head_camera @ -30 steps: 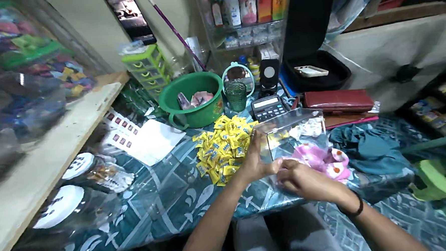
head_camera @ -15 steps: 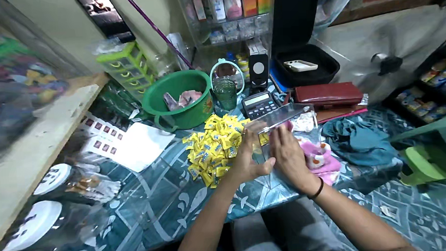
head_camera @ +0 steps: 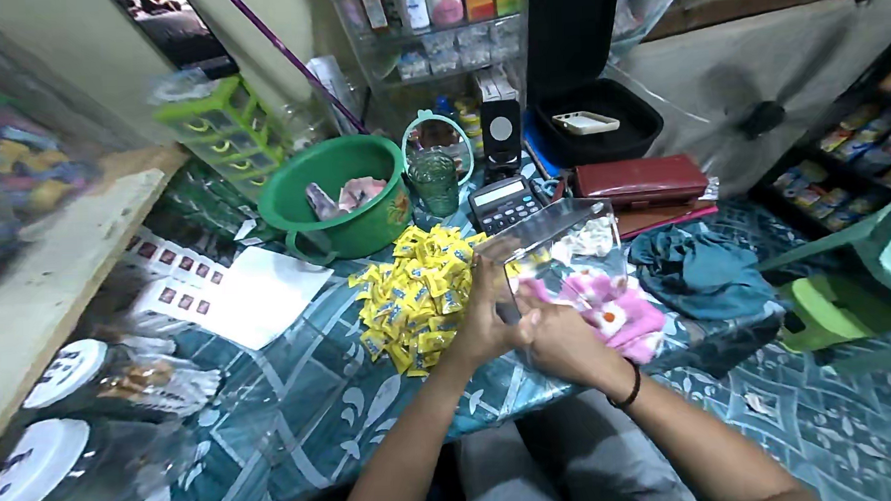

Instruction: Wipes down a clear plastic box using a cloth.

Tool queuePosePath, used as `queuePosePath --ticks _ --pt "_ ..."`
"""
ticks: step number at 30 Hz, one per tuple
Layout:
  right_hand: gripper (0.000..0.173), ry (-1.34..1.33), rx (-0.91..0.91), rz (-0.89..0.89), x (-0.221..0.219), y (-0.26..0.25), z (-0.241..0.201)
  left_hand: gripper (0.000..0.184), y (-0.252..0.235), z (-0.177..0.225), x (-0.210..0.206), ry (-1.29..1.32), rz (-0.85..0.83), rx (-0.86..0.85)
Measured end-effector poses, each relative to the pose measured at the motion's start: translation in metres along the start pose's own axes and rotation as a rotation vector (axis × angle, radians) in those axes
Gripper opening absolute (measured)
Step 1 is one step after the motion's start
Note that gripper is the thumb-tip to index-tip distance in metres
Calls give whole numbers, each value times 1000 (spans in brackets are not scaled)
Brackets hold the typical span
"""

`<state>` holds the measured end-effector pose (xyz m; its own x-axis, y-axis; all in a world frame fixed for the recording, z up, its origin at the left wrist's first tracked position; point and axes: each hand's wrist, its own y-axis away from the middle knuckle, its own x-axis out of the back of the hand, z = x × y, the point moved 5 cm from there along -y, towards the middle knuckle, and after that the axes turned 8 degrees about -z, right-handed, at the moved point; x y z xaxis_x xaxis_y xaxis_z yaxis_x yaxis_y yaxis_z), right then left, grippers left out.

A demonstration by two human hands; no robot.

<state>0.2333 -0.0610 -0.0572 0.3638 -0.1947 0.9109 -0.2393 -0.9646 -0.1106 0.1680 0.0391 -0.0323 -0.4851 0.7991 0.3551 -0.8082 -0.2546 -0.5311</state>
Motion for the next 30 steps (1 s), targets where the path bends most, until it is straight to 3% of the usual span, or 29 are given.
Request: queuePosePath --ticks 4,6,10,12,15,17,19,24,30 --pt "53 -177 53 -320 8 0 -1 115 1 2 1 15 -1 13" --pt "49 -226 88 -357 9 9 5 113 1 2 3 -5 15 -12" --pt "31 -431 221 -284 8 49 19 111 1 2 5 13 19 -20" --pt "26 -476 291 -105 21 63 23 110 1 2 5 12 7 -19" --pt "25 -254 279 373 72 74 16 111 2 3 6 -13 4 -13" --pt "25 -20 223 538 99 70 6 110 3 4 6 -9 -6 -4" --pt "28 224 181 551 100 52 3 114 4 4 8 -3 -22 25" --pt "35 703 81 400 39 11 28 107 0 6 9 -44 -72 48" --pt "46 550 28 325 -9 -3 19 106 -1 11 9 -74 -73 57"
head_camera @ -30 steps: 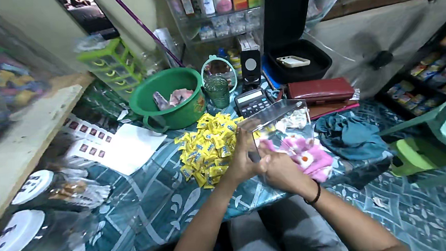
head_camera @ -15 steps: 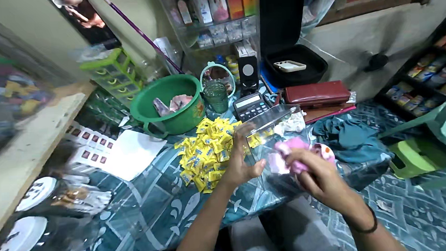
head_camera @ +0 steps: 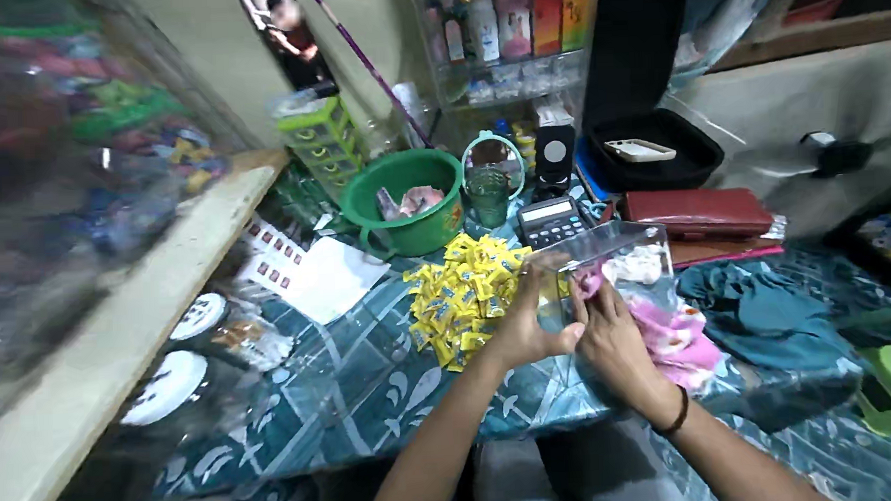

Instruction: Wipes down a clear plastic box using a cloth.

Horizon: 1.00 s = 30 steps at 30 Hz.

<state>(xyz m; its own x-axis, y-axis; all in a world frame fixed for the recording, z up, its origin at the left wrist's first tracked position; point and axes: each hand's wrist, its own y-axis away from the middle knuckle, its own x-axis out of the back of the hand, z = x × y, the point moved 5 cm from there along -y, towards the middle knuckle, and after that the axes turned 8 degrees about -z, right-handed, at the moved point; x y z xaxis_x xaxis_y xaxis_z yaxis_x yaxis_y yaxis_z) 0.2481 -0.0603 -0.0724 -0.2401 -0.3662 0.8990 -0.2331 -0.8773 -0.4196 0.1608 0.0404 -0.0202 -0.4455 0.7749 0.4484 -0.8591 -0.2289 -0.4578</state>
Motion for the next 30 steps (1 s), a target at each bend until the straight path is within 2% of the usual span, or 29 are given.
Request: queuePosePath --ticks 4,9,10,11,12,14,17,20,22,26,28,30 --pt "47 -247 25 -100 10 6 5 105 -1 -3 -2 19 37 -28" --pt "45 -854 148 -461 44 26 1 118 -1 -8 -4 23 55 -9" --pt "43 -990 134 -426 45 30 9 116 0 -8 -4 31 52 -6" --pt "39 -1114 99 -301 45 32 19 113 -1 -8 -4 38 50 -13" --pt "38 -1218 40 -129 47 31 30 109 -2 -7 -3 40 47 -24" --pt "47 -1313 -40 200 57 20 44 104 -3 -5 -3 38 41 -50" --pt "65 -1286 -51 389 56 1 43 102 -2 -5 -4 35 30 -82" --pt "50 -1271 -97 578 52 -13 34 105 0 -4 -2 7 33 -61" --pt "39 -1275 -62 634 53 -18 23 107 1 -1 -1 11 28 -30" --pt "24 -1160 145 576 50 -23 -2 98 1 1 1 65 26 -25" --pt "22 -1136 143 622 50 -23 10 97 -3 1 2 43 -18 -15" --pt "19 -1076 43 731 54 -20 30 98 -6 0 3 20 -44 8"
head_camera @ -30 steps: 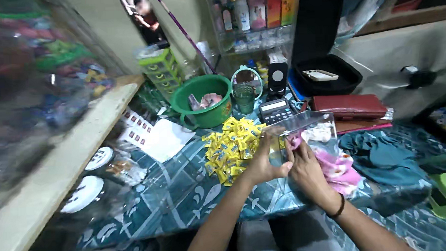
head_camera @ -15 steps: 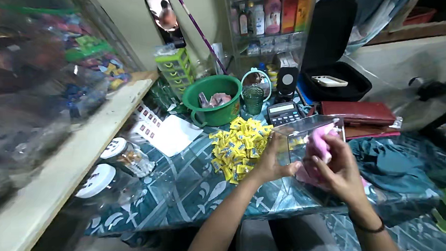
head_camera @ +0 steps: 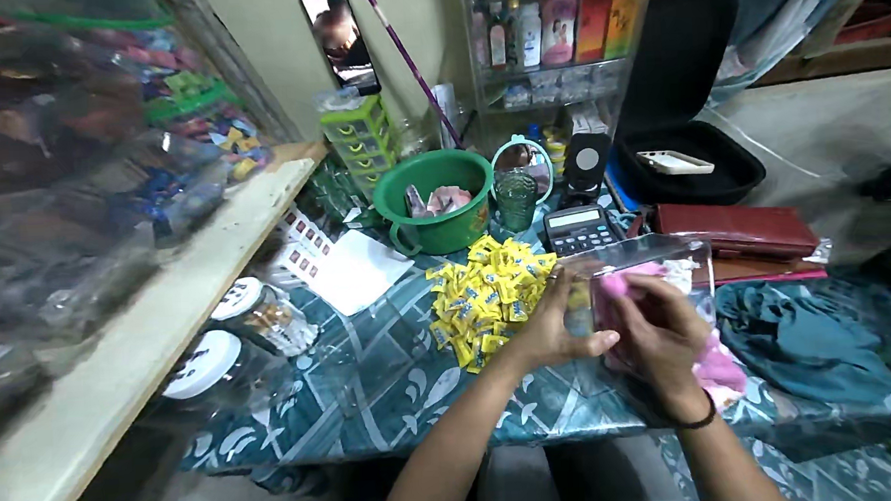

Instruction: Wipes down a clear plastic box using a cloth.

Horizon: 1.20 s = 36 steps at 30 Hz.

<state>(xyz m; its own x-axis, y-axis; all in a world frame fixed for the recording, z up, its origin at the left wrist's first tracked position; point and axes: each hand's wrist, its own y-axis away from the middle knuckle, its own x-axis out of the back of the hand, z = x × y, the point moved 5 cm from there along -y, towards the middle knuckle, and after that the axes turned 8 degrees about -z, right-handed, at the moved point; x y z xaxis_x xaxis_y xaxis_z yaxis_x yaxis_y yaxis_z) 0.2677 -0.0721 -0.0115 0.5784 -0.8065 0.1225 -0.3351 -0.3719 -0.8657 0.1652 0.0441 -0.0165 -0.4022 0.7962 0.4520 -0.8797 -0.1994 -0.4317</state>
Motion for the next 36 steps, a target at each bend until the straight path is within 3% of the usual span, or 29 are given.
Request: queuePosePath --ticks 4,6,9,11,13,16,20,23,27,31,36 --pt "26 183 -38 192 12 -3 7 95 -2 0 -1 5 -11 -33" --pt "29 59 -99 189 -1 -3 2 98 2 1 1 -5 -10 14" --pt "22 -241 -153 -16 -25 4 -13 110 6 2 4 4 -7 73" --pt "30 -319 -138 -134 -34 14 -21 116 7 5 3 -22 -9 29" --pt "35 -291 -128 -204 -32 26 -23 116 7 6 2 -45 -39 4" --pt "25 -149 -100 -317 -19 49 -21 116 4 1 1 -39 -72 -15" --pt "25 -121 -187 -496 -5 72 -14 115 -1 0 -2 7 -71 55" --pt "24 -166 -153 -456 0 46 -20 112 0 -2 -4 16 -69 78" --pt "36 -283 -134 -410 -19 9 -21 117 9 -5 -1 202 2 101" --pt "50 -80 -232 -498 -49 29 -1 133 11 -9 6 223 -57 175" --pt "49 224 -435 -763 -37 48 2 122 7 -13 -2 206 -85 164"
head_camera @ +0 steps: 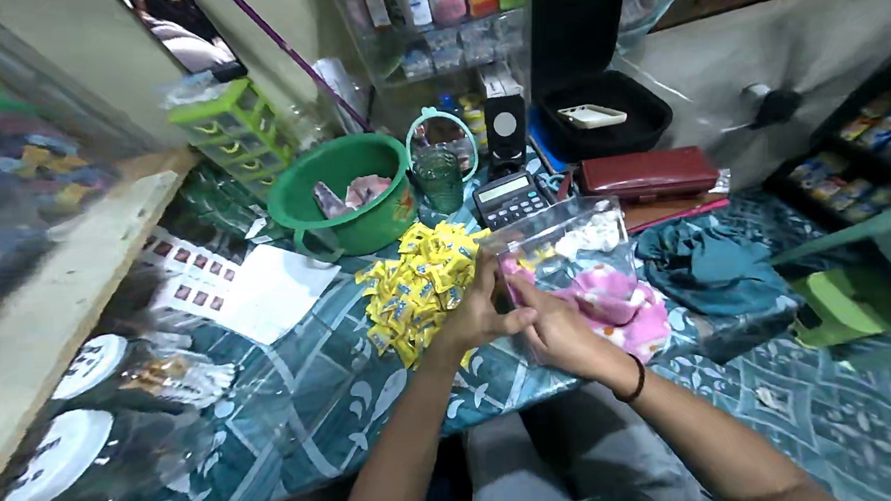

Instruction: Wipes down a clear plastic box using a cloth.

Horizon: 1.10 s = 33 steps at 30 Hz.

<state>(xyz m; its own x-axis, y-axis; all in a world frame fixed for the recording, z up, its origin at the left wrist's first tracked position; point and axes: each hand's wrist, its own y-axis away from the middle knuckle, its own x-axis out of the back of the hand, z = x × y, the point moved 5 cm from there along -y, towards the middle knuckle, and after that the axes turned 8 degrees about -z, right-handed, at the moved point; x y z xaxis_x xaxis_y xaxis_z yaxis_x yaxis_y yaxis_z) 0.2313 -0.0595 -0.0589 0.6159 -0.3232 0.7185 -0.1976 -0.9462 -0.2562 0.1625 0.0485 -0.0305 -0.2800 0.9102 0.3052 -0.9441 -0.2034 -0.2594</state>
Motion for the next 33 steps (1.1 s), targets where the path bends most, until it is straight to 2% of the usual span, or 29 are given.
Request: queuePosePath --ticks 5,8,10,12,13,15,17,19,21,24,28,31,33 --pt "48 180 -140 -276 -2 7 -3 113 -1 -1 -3 -52 20 -95" --pt "43 179 -20 -317 5 27 -7 110 -1 2 -1 -88 33 -108" --pt "36 114 81 -376 13 46 -6 104 -2 3 -2 -100 31 -131" --pt "31 14 121 -387 27 52 -4 106 -1 4 -2 -99 39 -125" --pt "30 -13 116 -293 35 50 -4 110 -1 5 -3 -99 39 -118" --pt "34 3 58 52 50 38 -3 110 -2 5 -3 -88 43 -140" --pt "47 15 -12 307 57 22 1 107 -1 4 -2 -74 38 -167" --pt "53 -21 -50 462 46 5 6 107 1 3 -3 -62 34 -162" --pt "51 -71 -5 549 27 -7 3 107 1 3 -4 -49 33 -152" --pt "38 -126 93 417 6 -16 -11 109 2 -2 -3 -48 29 -155" --pt "41 46 45 28 3 -9 4 107 2 0 -3 -46 23 -160" --pt "37 251 16 -101 -1 6 10 109 -1 1 -4 -39 18 -117" --pt "36 253 30 -145 -1 18 5 113 1 0 -4 -32 28 -118"
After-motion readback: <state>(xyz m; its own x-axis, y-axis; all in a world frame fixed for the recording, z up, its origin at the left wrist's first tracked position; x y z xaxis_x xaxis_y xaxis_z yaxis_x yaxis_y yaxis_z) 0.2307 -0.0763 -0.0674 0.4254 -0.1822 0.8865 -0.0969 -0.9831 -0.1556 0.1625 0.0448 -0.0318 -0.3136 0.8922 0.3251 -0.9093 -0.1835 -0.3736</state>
